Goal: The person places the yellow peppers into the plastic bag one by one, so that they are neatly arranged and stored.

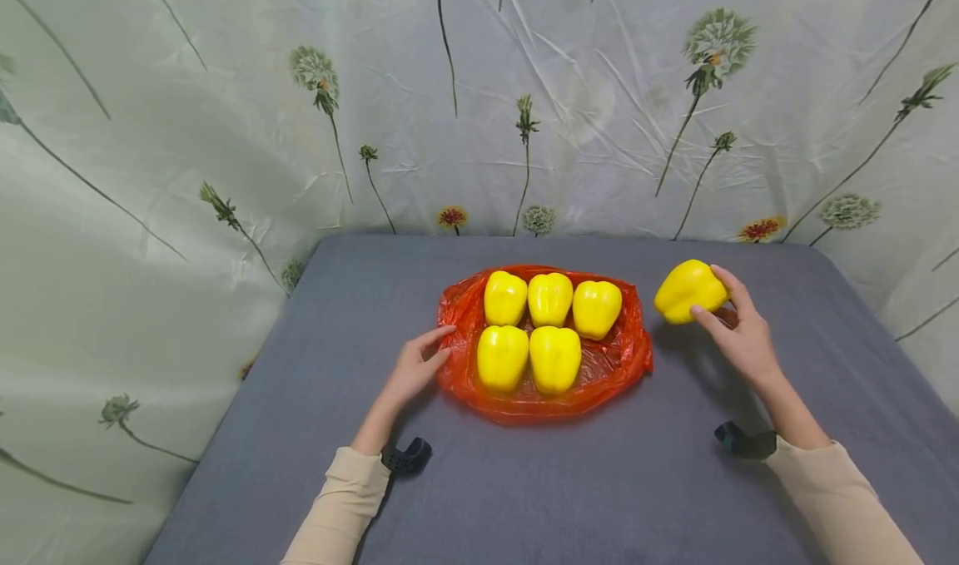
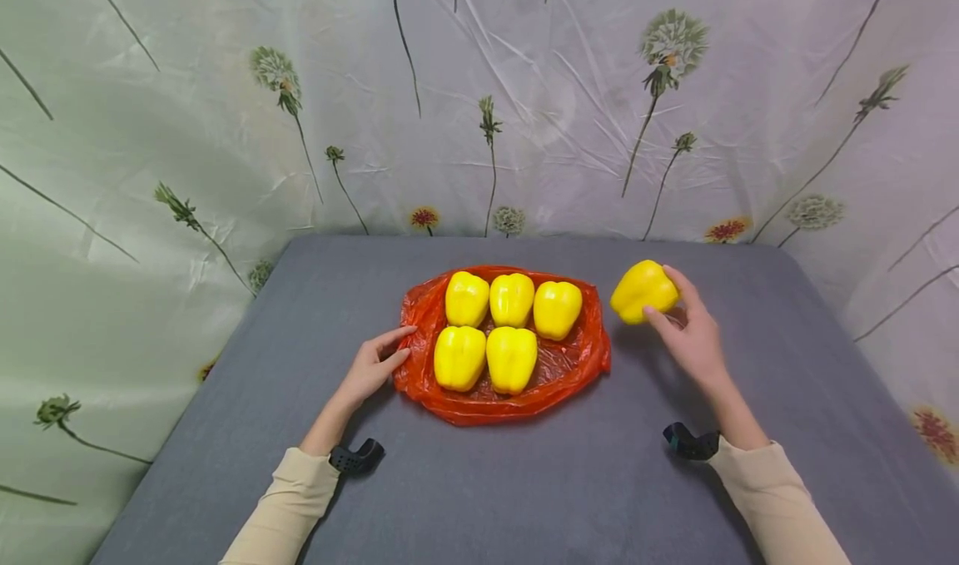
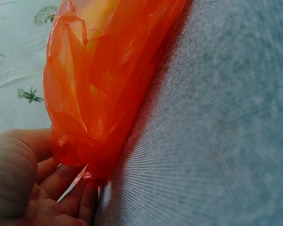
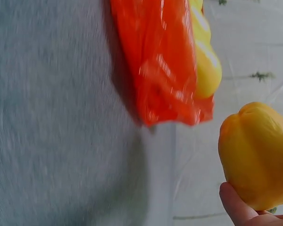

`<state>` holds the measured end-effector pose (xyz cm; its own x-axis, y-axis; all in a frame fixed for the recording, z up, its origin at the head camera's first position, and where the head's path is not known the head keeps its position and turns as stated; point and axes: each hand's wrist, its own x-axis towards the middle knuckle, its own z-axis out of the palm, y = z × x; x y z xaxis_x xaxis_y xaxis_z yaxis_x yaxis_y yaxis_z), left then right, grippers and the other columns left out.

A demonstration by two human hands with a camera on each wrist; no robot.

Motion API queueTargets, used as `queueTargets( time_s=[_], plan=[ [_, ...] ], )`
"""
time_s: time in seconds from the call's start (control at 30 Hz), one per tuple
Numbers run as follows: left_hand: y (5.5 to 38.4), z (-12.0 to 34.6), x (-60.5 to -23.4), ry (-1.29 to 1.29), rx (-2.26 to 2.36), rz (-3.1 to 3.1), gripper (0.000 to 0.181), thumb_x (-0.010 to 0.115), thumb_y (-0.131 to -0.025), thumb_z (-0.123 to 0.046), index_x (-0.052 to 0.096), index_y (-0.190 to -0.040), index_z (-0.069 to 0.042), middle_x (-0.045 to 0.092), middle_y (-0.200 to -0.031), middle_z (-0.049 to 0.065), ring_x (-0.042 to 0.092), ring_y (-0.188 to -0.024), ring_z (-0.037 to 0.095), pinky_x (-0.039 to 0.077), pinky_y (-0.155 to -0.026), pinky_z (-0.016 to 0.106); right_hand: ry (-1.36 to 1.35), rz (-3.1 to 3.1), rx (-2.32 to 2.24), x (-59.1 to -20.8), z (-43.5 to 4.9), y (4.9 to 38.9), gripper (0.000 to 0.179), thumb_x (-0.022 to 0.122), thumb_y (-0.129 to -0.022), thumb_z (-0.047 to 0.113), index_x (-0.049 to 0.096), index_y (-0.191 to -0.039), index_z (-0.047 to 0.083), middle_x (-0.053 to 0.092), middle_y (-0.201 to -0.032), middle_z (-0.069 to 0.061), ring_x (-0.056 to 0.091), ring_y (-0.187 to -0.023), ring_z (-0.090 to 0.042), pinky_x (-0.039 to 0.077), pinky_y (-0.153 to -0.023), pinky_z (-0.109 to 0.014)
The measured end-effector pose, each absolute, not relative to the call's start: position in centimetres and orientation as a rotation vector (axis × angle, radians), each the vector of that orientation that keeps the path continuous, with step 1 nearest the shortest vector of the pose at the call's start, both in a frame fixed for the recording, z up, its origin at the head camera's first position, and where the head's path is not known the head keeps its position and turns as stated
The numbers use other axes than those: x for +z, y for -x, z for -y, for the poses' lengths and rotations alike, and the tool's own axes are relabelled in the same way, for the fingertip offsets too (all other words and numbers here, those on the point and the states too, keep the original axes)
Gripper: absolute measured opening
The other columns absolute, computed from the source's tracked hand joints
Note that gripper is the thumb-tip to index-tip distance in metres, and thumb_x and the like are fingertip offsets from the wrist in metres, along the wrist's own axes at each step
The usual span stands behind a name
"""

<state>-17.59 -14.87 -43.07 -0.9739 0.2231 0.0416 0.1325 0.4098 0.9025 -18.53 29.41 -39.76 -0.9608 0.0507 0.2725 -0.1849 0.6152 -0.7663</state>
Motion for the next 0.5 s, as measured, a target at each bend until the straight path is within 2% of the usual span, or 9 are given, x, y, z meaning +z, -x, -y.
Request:
queueTargets(
  time_s=[0.07,0.1,0.2,0.27,0.3,0.4,0.5],
  plan=[
    [18.0,15.0,-43.9,-0.319,1.649,-2.572,0.041,0.053,-0.093,-0.006,0.049,-0.132,0.003,0.051,-0.135,0.025,0.052,-0.122,0.039,0.042,-0.104,0.051,-0.146,2.575,1.275,-39.7,-28.8,18.2,0.066,0.057,-0.092,0.021,0.024,-0.149,0.024,0.033,-0.144,-0.026,0.038,-0.092,0.024,0.035,-0.074,0.007],
    [18.2,15.1,-44.4,-0.318,1.648,-2.581,0.041,0.053,-0.093,-0.006,0.05,-0.132,0.002,0.052,-0.135,0.024,0.052,-0.122,0.038,0.043,-0.103,0.051,-0.166,2.575,1.281,-39.7,-28.6,18.1,0.066,0.058,-0.092,0.02,0.024,-0.149,0.023,0.032,-0.145,-0.025,0.044,-0.096,0.018,0.036,-0.075,0.007],
    [18.8,15.4,-45.7,-0.318,1.646,-2.6,0.041,0.055,-0.093,-0.01,0.051,-0.133,-0.003,0.053,-0.135,0.021,0.054,-0.121,0.035,0.044,-0.103,0.049,-0.222,2.573,1.298,-39.8,-27.8,17.7,0.065,0.058,-0.092,0.017,0.025,-0.149,0.021,0.03,-0.146,-0.023,0.056,-0.11,-0.012,0.036,-0.078,0.006],
    [19.0,15.5,-46.4,-0.321,1.642,-2.606,0.041,0.055,-0.093,-0.012,0.052,-0.133,-0.007,0.054,-0.135,0.018,0.056,-0.12,0.033,0.045,-0.102,0.047,-0.263,2.569,1.313,-39.9,-27.2,17.5,0.065,0.057,-0.092,0.014,0.026,-0.148,0.02,0.031,-0.146,-0.022,0.054,-0.112,-0.033,0.036,-0.081,0.006],
    [19.0,15.5,-46.5,-0.323,1.638,-2.61,0.041,0.056,-0.093,-0.013,0.052,-0.133,-0.008,0.055,-0.135,0.017,0.057,-0.119,0.032,0.047,-0.101,0.047,-0.284,2.566,1.322,-40.0,-27.0,17.4,0.065,0.058,-0.092,0.013,0.026,-0.148,0.019,0.031,-0.146,-0.021,0.053,-0.113,-0.037,0.037,-0.081,0.005],
    [19.0,15.5,-46.5,-0.33,1.635,-2.608,0.041,0.055,-0.093,-0.015,0.052,-0.134,-0.011,0.055,-0.135,0.015,0.057,-0.118,0.032,0.047,-0.1,0.046,-0.366,2.536,1.378,-40.6,-26.3,17.1,0.065,0.059,-0.09,0.008,0.028,-0.147,0.017,0.034,-0.145,-0.013,0.055,-0.115,-0.011,0.039,-0.083,0.004],
    [18.7,15.3,-45.9,-0.338,1.627,-2.604,0.042,0.055,-0.093,-0.014,0.051,-0.134,-0.01,0.054,-0.136,0.016,0.055,-0.12,0.033,0.046,-0.101,0.048,-0.448,2.509,1.439,-41.2,-25.6,16.8,0.065,0.059,-0.089,0.005,0.03,-0.146,0.014,0.035,-0.142,0.005,0.043,-0.108,0.017,0.042,-0.083,0.002]
  ],
)
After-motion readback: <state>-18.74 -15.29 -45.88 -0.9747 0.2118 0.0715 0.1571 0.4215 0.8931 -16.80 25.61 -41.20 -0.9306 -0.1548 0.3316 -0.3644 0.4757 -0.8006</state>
